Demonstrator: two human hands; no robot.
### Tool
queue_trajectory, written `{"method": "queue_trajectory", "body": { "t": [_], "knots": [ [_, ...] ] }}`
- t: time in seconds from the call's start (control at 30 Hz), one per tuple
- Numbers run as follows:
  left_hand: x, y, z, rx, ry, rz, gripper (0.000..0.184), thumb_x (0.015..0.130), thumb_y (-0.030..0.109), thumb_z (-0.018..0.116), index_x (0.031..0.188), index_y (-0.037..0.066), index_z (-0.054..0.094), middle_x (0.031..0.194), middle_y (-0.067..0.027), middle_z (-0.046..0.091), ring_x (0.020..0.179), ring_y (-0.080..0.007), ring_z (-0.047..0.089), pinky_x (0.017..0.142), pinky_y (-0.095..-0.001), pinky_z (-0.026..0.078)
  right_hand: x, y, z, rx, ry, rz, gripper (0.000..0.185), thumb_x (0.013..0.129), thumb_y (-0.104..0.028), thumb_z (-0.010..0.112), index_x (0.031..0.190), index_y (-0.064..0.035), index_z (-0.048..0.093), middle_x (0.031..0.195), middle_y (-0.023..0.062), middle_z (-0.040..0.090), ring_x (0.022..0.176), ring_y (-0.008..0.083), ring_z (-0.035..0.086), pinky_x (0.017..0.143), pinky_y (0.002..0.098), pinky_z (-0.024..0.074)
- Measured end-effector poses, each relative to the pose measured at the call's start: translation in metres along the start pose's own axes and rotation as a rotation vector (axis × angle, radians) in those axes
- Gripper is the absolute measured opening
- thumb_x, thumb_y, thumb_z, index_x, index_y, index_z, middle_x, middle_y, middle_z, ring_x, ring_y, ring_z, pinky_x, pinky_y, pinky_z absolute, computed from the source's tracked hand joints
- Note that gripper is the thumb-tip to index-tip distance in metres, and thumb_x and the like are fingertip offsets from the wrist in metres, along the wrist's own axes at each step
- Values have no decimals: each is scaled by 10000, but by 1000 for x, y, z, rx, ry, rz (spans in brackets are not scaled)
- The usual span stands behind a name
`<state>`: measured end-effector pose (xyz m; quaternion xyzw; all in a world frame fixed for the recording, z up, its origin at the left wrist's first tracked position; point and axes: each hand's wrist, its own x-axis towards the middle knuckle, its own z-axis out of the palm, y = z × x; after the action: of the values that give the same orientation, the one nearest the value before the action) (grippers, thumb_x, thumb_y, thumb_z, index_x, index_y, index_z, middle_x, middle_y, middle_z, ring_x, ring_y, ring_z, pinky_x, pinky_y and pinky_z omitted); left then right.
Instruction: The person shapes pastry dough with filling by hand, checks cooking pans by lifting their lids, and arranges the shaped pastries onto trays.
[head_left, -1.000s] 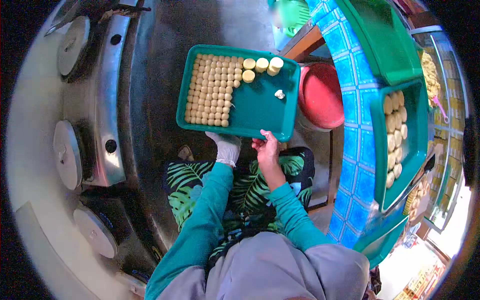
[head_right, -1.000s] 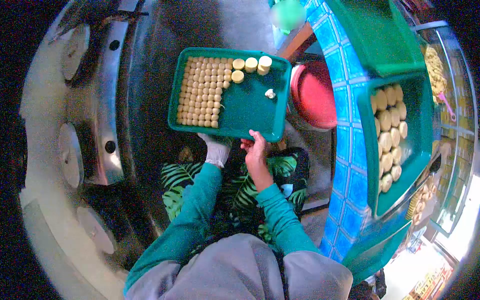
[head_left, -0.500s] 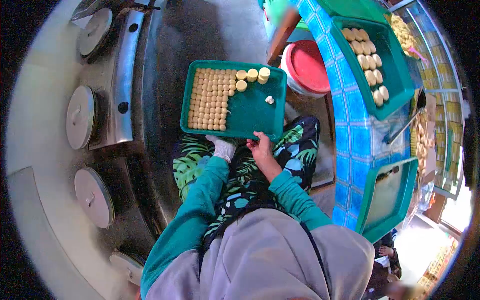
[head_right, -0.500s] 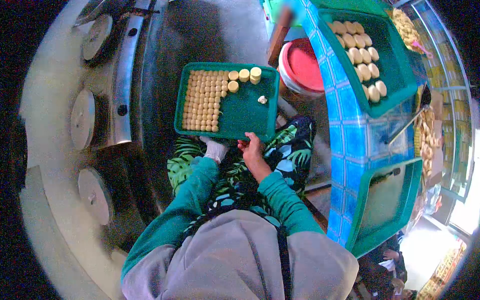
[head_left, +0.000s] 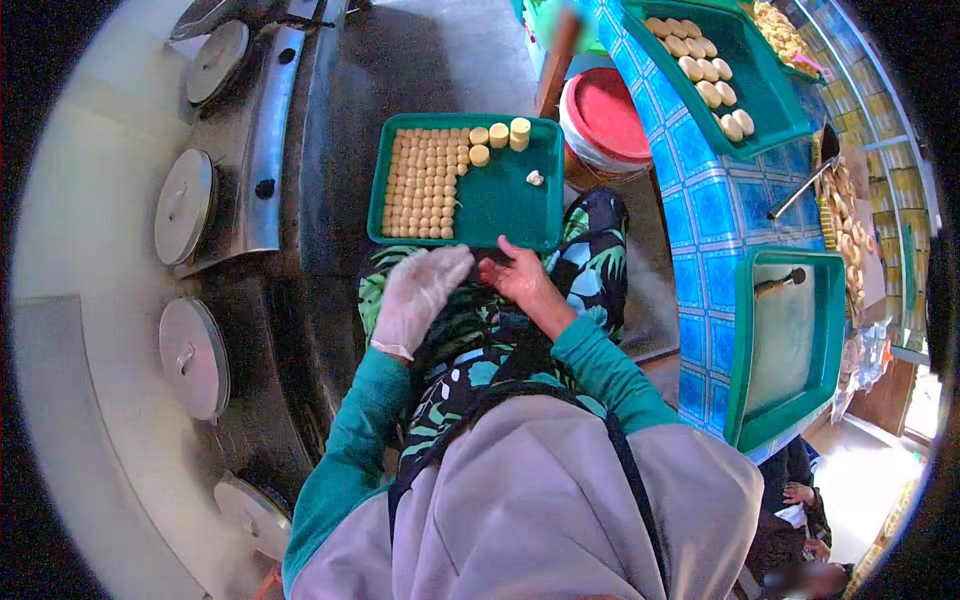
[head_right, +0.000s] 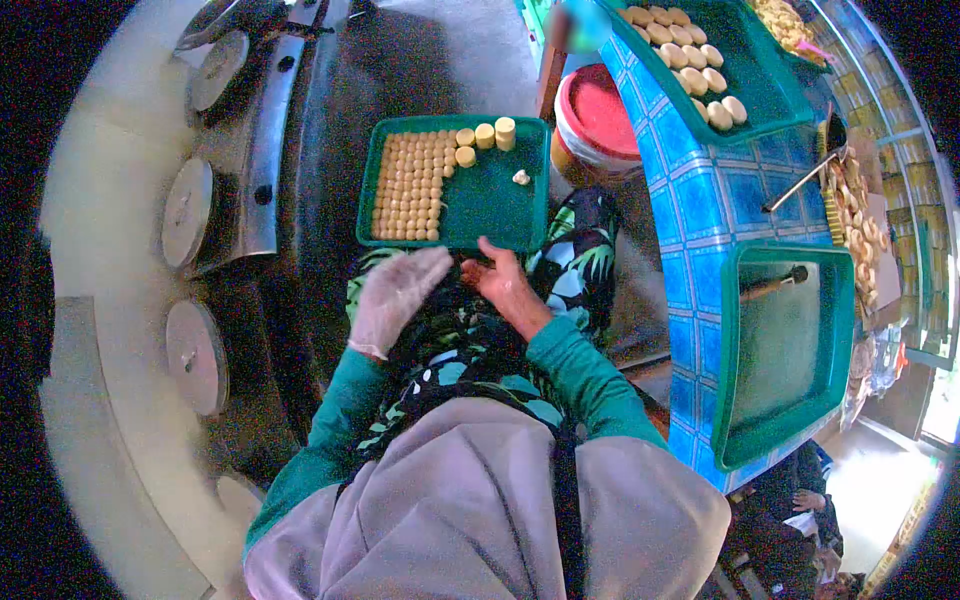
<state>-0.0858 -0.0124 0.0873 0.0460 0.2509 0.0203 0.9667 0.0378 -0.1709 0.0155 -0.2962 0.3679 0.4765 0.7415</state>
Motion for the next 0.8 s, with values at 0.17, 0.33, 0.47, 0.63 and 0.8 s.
{"method": "queue_trajectory", "body": {
  "t": [0.17,0.33,0.47,0.63,0.8],
  "knots": [
    [-42,25,29,219,-63,358,408,955,193,502,1234,-103,471,1293,-272,513,1240,-371,483,1055,-455,410,-60,4,8,-301,-430,-256,215,839,-111,652,1000,19,595,854,144,673,765,267,669,661,419,547],
    [-43,25,16,590,135,611,426,979,268,471,1237,-70,493,1204,-193,584,1133,-269,567,970,-365,465,4,-88,17,-1570,182,-1511,296,792,-61,597,1086,-27,613,890,137,660,806,314,646,674,396,533],
    [-9,28,22,862,259,598,367,937,274,525,1112,-35,619,1020,-111,667,953,-192,632,905,-320,475,26,-123,46,-2361,271,-1660,193,784,-18,532,942,-44,639,882,163,580,862,363,588,689,417,530],
    [67,8,9,1213,195,590,371,902,252,579,1132,-36,630,1039,-79,671,938,-150,623,865,-279,472,62,-149,46,-2524,147,-1676,133,811,-17,518,822,-50,646,887,138,569,859,324,590,686,410,534],
    [124,-26,-10,1323,145,667,356,892,199,632,1151,-46,627,1125,-148,664,1035,-218,621,928,-314,463,33,-150,70,-1513,73,-828,157,783,-113,653,903,-35,719,801,175,669,780,312,652,688,340,523]
  ]
}}
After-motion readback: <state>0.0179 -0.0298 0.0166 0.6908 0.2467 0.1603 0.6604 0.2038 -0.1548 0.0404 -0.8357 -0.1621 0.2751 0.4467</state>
